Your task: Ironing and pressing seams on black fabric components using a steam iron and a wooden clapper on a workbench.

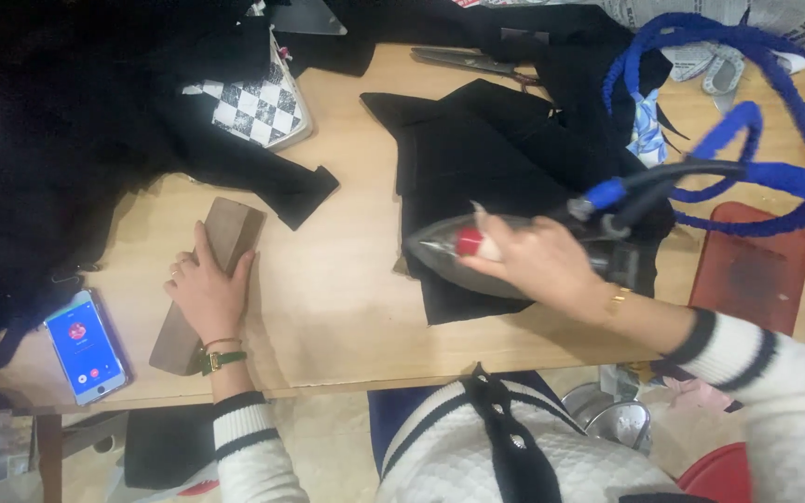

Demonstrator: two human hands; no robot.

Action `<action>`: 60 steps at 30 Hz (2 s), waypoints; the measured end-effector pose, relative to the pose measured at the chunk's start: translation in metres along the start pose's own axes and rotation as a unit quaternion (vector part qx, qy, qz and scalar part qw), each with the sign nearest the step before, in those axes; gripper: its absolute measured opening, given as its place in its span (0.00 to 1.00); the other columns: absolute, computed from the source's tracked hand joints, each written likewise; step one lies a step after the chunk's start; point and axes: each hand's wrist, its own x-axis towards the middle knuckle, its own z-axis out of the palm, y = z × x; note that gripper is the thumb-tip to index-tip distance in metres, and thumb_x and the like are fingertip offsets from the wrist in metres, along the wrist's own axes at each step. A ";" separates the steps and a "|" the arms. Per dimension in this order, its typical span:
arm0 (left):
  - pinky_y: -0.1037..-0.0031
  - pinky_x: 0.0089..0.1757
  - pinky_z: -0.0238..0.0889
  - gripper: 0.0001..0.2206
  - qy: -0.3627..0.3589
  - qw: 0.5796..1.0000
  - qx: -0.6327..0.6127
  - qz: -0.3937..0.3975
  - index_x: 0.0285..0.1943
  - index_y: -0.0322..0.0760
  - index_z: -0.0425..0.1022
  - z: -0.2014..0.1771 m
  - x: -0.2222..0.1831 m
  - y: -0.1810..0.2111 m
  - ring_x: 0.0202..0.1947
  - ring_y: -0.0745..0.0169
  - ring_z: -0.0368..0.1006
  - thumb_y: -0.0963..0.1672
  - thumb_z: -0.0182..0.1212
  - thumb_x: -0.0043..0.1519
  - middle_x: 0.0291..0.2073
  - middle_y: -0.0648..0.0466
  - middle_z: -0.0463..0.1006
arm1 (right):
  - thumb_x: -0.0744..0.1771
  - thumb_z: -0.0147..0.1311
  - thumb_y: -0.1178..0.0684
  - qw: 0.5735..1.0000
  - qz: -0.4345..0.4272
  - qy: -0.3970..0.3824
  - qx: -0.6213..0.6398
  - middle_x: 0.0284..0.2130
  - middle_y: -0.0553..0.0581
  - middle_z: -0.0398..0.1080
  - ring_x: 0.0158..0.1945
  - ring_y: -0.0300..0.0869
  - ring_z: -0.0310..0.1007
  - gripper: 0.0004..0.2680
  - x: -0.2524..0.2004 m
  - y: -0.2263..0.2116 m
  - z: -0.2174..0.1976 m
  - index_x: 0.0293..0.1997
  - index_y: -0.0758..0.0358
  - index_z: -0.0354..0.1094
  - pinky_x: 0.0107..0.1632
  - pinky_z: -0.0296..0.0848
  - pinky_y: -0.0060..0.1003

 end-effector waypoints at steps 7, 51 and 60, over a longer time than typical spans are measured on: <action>0.55 0.50 0.57 0.37 -0.020 1.000 -0.006 -0.001 0.81 0.50 0.57 -0.005 -0.001 -0.001 0.53 0.40 0.71 0.65 0.50 0.67 0.53 0.37 0.75 | 0.69 0.46 0.28 0.998 -0.044 -0.026 0.025 0.23 0.57 0.78 0.28 0.44 0.83 0.19 0.027 -0.019 -0.003 0.50 0.52 0.68 0.44 0.76 0.40; 0.58 0.48 0.59 0.37 -0.003 1.000 0.006 -0.024 0.80 0.51 0.57 -0.006 -0.001 0.025 0.51 0.42 0.73 0.64 0.53 0.65 0.50 0.39 0.76 | 0.69 0.45 0.30 0.990 -0.058 -0.098 -0.081 0.20 0.50 0.76 0.25 0.40 0.81 0.18 0.021 -0.019 -0.014 0.49 0.55 0.66 0.39 0.76 0.42; 0.60 0.48 0.58 0.37 -0.004 1.000 -0.001 -0.005 0.80 0.50 0.57 -0.005 -0.002 0.021 0.51 0.45 0.73 0.65 0.50 0.66 0.50 0.41 0.75 | 0.65 0.54 0.29 0.990 -0.096 -0.014 -0.102 0.18 0.46 0.73 0.21 0.41 0.78 0.19 0.060 -0.058 0.047 0.43 0.53 0.64 0.34 0.75 0.47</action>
